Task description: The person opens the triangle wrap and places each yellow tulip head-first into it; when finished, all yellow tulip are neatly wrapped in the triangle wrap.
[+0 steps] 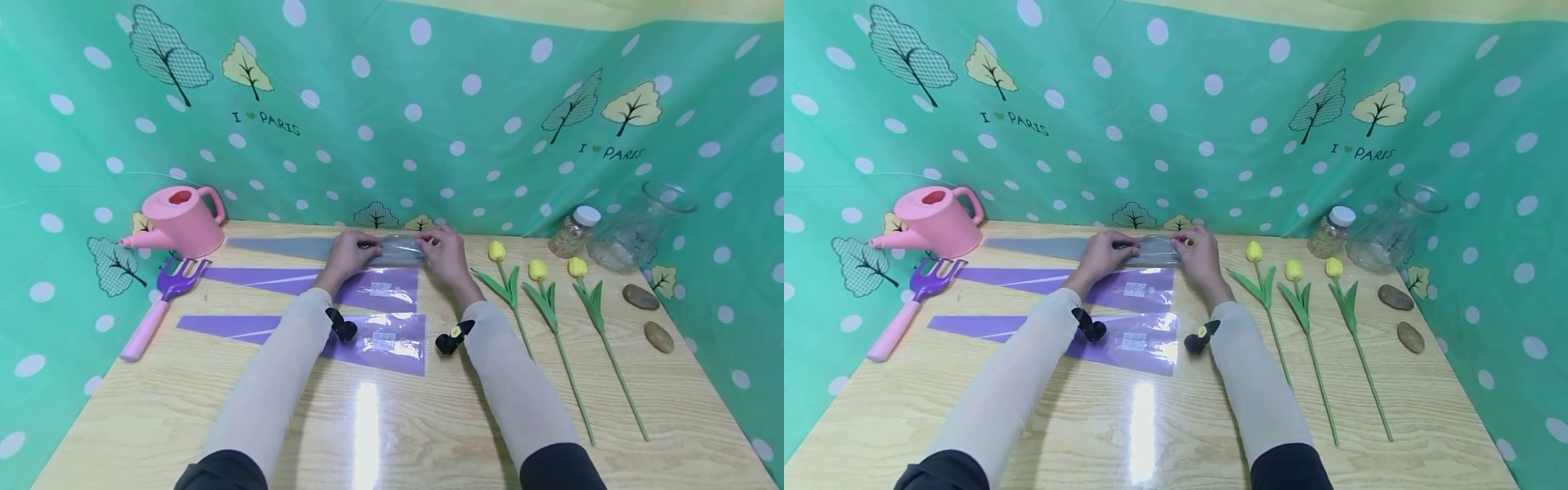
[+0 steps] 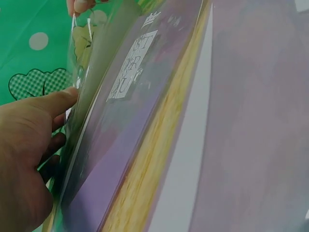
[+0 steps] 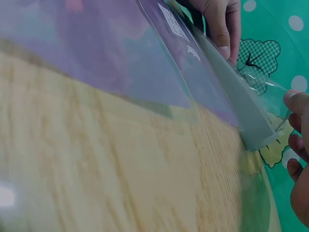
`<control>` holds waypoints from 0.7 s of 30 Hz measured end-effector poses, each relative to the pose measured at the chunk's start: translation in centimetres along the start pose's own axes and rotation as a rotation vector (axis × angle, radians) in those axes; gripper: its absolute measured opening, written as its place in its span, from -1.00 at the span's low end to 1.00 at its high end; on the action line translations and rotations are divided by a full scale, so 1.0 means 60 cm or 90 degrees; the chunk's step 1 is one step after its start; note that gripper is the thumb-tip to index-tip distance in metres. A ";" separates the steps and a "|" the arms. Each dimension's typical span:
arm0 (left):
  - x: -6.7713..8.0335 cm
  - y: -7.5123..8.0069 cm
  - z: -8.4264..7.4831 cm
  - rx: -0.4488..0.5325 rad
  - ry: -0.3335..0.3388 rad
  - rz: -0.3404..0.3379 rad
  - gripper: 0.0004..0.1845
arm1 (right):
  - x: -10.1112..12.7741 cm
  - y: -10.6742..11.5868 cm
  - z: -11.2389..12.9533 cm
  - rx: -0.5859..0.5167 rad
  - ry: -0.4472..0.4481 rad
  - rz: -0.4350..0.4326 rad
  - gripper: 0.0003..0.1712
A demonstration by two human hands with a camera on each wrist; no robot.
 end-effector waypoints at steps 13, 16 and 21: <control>0.000 -0.008 0.020 0.094 0.019 -0.025 -0.80 | 0.024 0.012 0.005 -0.070 -0.015 0.013 -0.73; -0.002 -0.009 0.021 0.108 0.018 -0.027 -0.80 | 0.039 0.038 0.007 -0.077 -0.014 0.009 -0.68; -0.002 -0.005 0.026 0.127 0.017 -0.034 -0.79 | 0.075 0.090 0.004 -0.076 -0.020 -0.007 -0.65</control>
Point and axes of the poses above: each hand's wrist, its own x-axis away from the middle knuckle, its own y-axis out of the back of the hand, z = x × y, the point moved 5 cm from there along -x, towards the middle knuckle, and after that the axes turned 11 degrees about z, right-handed, at the moved point
